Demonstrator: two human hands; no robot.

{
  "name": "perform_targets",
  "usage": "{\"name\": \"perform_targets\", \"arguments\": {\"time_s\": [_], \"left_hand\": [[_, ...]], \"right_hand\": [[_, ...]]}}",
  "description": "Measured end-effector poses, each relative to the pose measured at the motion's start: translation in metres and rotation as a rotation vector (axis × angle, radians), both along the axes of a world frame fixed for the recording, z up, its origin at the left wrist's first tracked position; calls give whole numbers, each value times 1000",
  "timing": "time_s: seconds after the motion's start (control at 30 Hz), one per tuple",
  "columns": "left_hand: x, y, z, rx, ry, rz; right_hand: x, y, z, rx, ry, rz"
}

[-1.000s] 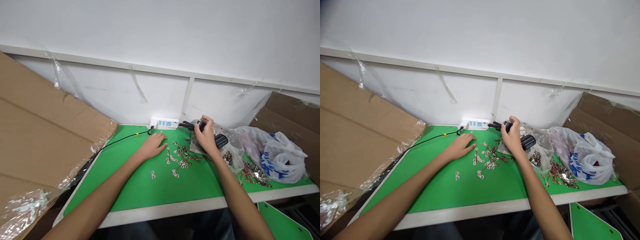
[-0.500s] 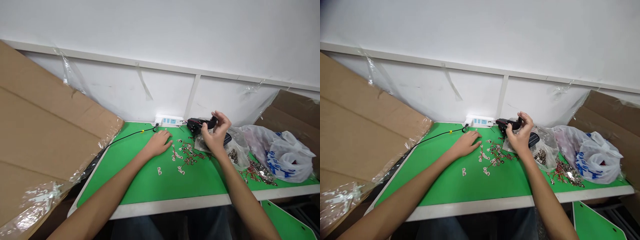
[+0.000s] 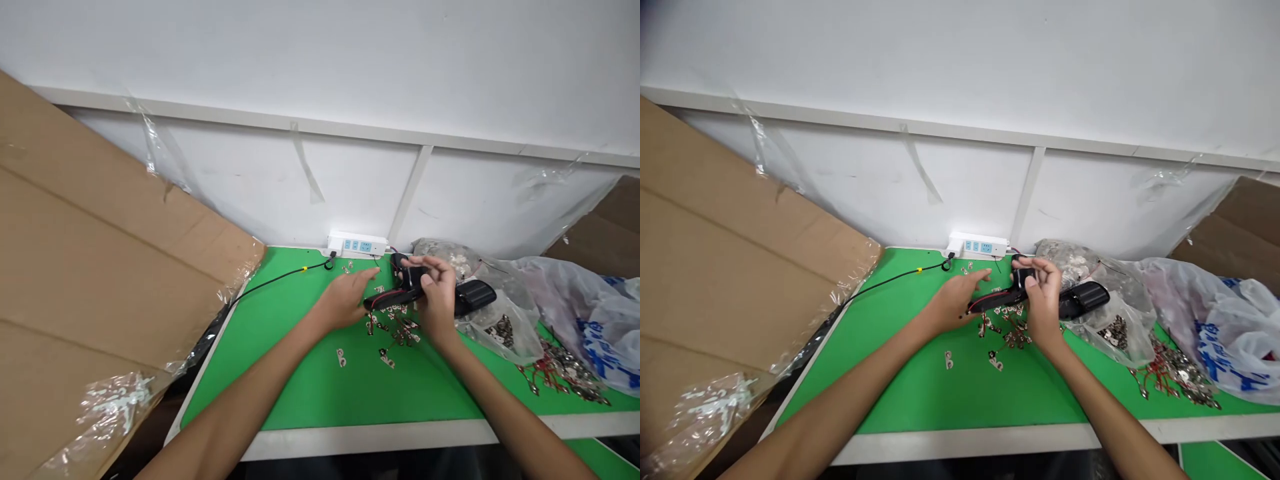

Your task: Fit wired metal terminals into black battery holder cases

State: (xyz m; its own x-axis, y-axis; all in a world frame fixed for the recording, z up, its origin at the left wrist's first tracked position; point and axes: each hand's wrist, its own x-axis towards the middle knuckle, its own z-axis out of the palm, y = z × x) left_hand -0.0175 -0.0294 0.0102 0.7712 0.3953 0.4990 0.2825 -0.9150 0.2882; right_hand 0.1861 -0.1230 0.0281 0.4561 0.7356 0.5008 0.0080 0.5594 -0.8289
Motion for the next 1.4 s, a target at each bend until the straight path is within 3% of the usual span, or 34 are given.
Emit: {"name": "perform_targets", "arguments": {"time_s": [0.27, 0.4, 0.57, 0.67, 0.83, 1.03, 1.1, 1.17, 1.23, 1.3, 1.4], "left_hand": [[-5, -13, -7, -128, -90, -115], [-5, -28, -12, -9, -174, -119], [-4, -31, -18, 53, -225, -124], [-5, -28, -17, -31, -241, -106], [-10, -31, -13, -195, -320, -212], [-8, -35, -15, -130, -272, -283], [-4, -34, -16, -177, -242, -252], [0, -31, -17, -154, -372, -213], [1, -28, -17, -101, -518, -81], [2, -26, -14, -163, -538, 85], [2, -24, -4, -267, -630, 192]], "right_hand": [[-26, -22, -25, -186, 11, 71], [-33, -31, -30, -260, 13, 114], [-39, -29, -26, -265, -111, 180], [-30, -23, -20, -262, -273, 251], [-11, -17, -14, -155, -627, 399], [-7, -12, -4, -254, -673, 527], [-3, -10, 6, -319, -721, 622], [4, -11, 19, -321, -759, 637], [8, -19, 32, -273, -714, 525], [8, -35, 41, -213, -612, 393], [2, -75, 40, -170, -432, 246]]}}
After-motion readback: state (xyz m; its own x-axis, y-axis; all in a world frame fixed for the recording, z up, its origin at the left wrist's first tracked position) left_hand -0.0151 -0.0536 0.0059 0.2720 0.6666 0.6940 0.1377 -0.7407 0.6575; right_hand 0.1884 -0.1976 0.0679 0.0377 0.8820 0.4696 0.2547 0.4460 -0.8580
